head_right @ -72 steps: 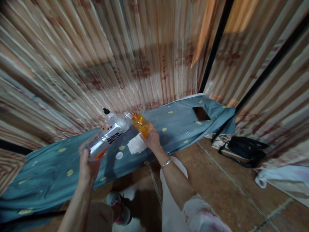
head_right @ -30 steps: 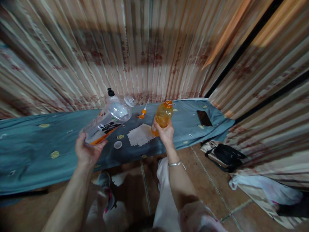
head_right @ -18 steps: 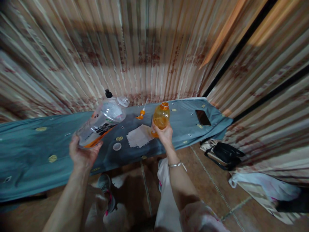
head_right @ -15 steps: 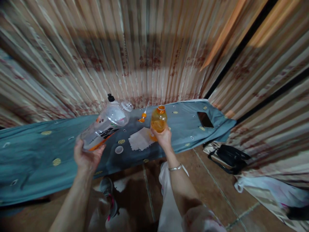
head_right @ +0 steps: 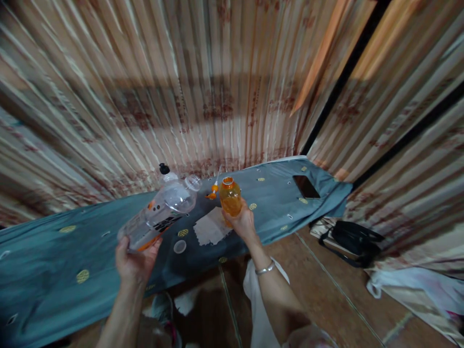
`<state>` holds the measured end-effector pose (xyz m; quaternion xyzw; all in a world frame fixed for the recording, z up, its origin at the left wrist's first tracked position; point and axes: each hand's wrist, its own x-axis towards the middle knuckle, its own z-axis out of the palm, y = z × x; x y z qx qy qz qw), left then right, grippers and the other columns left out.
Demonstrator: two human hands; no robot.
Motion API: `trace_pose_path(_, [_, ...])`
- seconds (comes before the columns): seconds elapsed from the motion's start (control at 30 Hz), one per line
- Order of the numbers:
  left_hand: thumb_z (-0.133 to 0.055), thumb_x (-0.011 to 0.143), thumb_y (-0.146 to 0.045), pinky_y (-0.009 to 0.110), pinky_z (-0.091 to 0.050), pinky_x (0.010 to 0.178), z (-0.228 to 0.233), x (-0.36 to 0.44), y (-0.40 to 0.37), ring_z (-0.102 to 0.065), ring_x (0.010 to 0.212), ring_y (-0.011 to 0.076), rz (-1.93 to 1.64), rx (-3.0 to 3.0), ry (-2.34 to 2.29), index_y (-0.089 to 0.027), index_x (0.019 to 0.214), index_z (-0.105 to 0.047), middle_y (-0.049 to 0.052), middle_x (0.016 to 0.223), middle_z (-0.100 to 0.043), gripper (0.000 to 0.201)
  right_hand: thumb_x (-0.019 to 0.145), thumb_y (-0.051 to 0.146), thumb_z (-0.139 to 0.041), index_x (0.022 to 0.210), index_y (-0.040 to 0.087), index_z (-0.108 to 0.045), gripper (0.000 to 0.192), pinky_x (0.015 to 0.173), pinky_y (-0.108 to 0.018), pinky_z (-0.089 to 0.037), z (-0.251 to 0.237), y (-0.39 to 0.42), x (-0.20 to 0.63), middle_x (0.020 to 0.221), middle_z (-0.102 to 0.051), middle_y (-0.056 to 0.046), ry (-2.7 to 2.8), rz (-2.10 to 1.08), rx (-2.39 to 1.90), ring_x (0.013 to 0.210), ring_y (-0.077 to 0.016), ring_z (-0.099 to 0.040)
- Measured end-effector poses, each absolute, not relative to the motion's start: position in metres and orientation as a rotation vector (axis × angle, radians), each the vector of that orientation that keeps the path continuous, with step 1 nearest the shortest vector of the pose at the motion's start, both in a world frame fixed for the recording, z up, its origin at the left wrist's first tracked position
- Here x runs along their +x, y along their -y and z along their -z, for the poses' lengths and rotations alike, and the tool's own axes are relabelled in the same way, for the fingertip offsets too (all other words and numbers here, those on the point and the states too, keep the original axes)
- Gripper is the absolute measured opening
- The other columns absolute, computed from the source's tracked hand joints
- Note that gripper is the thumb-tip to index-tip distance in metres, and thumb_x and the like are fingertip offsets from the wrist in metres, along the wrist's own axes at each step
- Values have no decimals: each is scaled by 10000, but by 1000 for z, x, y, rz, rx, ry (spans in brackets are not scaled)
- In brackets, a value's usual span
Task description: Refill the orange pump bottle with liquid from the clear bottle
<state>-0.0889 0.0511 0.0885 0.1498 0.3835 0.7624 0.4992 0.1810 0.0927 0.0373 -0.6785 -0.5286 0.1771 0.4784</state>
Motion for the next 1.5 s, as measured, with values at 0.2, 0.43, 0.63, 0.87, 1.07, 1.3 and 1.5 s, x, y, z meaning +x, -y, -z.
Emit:
trace_pose_path(0.2, [-830,545,-469,288,-575,616,-89,-86,-54,-698,893,241,-1815,425,-927,-240,996,-762,66,1045,-762,510,721,546,-778,1300,184,-582,711,788,-413,-625,-37,-92,181,1059,-800,-110,1364,-442,-1641,961,-316,-775])
trace_pose_path(0.43, [-810,556,-459,312,-586,656,-87,-85,-57,-686,904,237,-1829,423,-1003,-239,934,-736,62,1038,-756,443,728,576,-788,1356,134,-542,806,886,-454,-626,-34,-89,174,1172,-763,-167,1462,-389,-1496,1066,-331,-751])
trace_pose_path(0.63, [-818,534,-475,325,-584,672,-89,-80,-58,-695,978,278,-1855,455,-1039,-232,938,-731,66,1060,-760,480,765,556,-760,1357,132,-552,757,928,-486,-612,-28,-91,169,1215,-743,-195,1463,-323,-1481,1120,-350,-729])
trace_pose_path(0.87, [-826,552,-475,359,-590,747,-96,-78,-54,-658,1137,322,-1867,501,-1017,-241,949,-718,67,1144,-749,473,748,592,-742,1376,131,-515,812,911,-560,-608,-25,-88,169,1229,-732,-196,1385,-333,-1580,1087,-375,-733])
trace_pose_path(1.07, [-817,551,-474,337,-578,701,-98,-81,-52,-639,1173,338,-1895,510,-1007,-234,943,-717,74,1160,-744,471,773,552,-731,1374,113,-514,775,974,-535,-591,-27,-89,161,1255,-714,-215,1420,-301,-1567,1150,-363,-709])
trace_pose_path(1.3, [-814,545,-469,334,-585,704,-101,-91,-48,-665,1141,329,-1904,497,-1047,-241,962,-723,60,1127,-756,484,792,504,-712,1391,109,-511,745,988,-499,-587,-23,-89,158,1288,-701,-219,1445,-265,-1547,1168,-343,-700])
trace_pose_path(1.5, [-812,561,-438,454,-604,855,-102,-104,-40,-669,1155,354,-1908,542,-1061,-253,1025,-714,61,1116,-762,509,784,479,-699,1389,135,-507,721,982,-543,-581,-22,-88,154,1285,-702,-209,1453,-244,-1542,1177,-358,-695])
